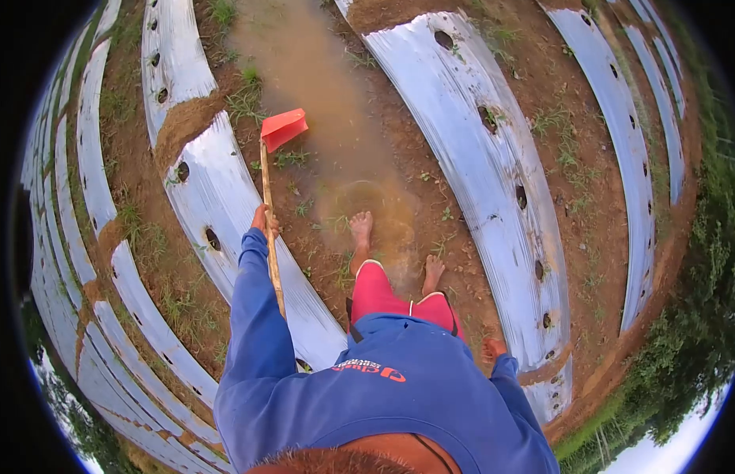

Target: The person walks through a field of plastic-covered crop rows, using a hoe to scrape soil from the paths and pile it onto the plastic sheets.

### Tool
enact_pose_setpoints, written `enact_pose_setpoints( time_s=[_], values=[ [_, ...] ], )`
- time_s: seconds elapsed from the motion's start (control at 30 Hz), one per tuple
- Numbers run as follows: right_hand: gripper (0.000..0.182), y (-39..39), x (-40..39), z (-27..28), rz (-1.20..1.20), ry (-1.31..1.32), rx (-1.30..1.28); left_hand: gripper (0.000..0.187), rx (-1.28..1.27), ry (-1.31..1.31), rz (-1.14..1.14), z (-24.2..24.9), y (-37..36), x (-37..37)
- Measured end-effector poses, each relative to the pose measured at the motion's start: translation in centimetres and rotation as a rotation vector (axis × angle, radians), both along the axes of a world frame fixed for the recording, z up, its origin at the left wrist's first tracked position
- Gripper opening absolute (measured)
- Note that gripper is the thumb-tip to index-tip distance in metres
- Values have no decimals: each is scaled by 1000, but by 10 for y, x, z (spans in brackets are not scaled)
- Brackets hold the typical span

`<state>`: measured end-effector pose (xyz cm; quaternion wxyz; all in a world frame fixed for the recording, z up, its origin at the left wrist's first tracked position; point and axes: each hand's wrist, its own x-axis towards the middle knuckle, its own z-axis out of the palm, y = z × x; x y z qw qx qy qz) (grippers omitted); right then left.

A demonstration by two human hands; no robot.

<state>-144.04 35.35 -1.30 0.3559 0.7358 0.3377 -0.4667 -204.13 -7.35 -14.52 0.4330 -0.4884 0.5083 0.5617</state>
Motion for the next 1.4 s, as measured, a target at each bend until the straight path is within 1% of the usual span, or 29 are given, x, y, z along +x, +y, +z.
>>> enact_pose_setpoints(
  time_s=[0.07, 0.17, 0.27, 0.37, 0.43, 0.47, 0.53, 0.57, 0.67, 0.7, 0.8, 0.83, 0.93, 0.97, 1.07, 1.2, 1.33, 1.4],
  values=[
    [20, -18, -17, 17, -118, 39, 23, 34, -23, 45, -20, -8, 0, -35],
    [23, -24, -13, 1, -306, 173, 22, 34, -64, 95, -47, -30, 0, -74],
    [25, -29, -78, 18, -206, 160, 86, 31, -91, 101, -86, -39, 9, -98],
    [36, -28, -110, 15, -182, 296, 130, 31, -107, 116, -120, -41, 16, -103],
    [37, -29, -133, 18, -169, 322, 135, 32, -88, 119, -114, -48, 21, -104],
    [38, -30, -143, 19, -162, 334, 136, 32, -91, 95, -149, -51, 24, -104],
    [38, -34, -156, 17, -160, 329, 138, 33, -94, 46, -219, -54, 32, -104],
    [38, -37, -160, 16, -161, 325, 141, 33, -66, 31, -205, -55, 37, -102],
    [38, -48, -171, 20, -181, 369, 177, 32, -79, 72, -257, -62, 56, -95],
    [38, -51, -169, 17, -176, 367, 171, 31, -62, 48, -176, -56, 65, -90],
    [38, -61, -159, 9, -161, 368, 154, 30, -43, 99, -258, -47, 83, -79],
    [38, -64, -159, 9, -157, 377, 147, 28, 50, 3, -162, -60, 80, -77],
    [39, -75, -149, 4, -174, 414, 130, 27, 331, -172, -129, -85, 67, -70],
    [39, -77, -142, 2, -185, 427, 126, 25, 371, -181, -123, -89, 64, -62],
    [37, -83, -119, -3, -188, 410, 125, 23, 420, -187, -107, -76, 66, -28],
    [37, -96, -87, -1, -290, 455, 118, 21, 556, -219, -138, -55, 63, 21],
    [36, -115, -50, -7, -399, 494, 102, 20, 593, -275, -176, -13, 69, 70],
    [36, -131, -27, -14, -467, 535, 128, 23, 711, -293, -202, 18, 77, 96]
  ],
)
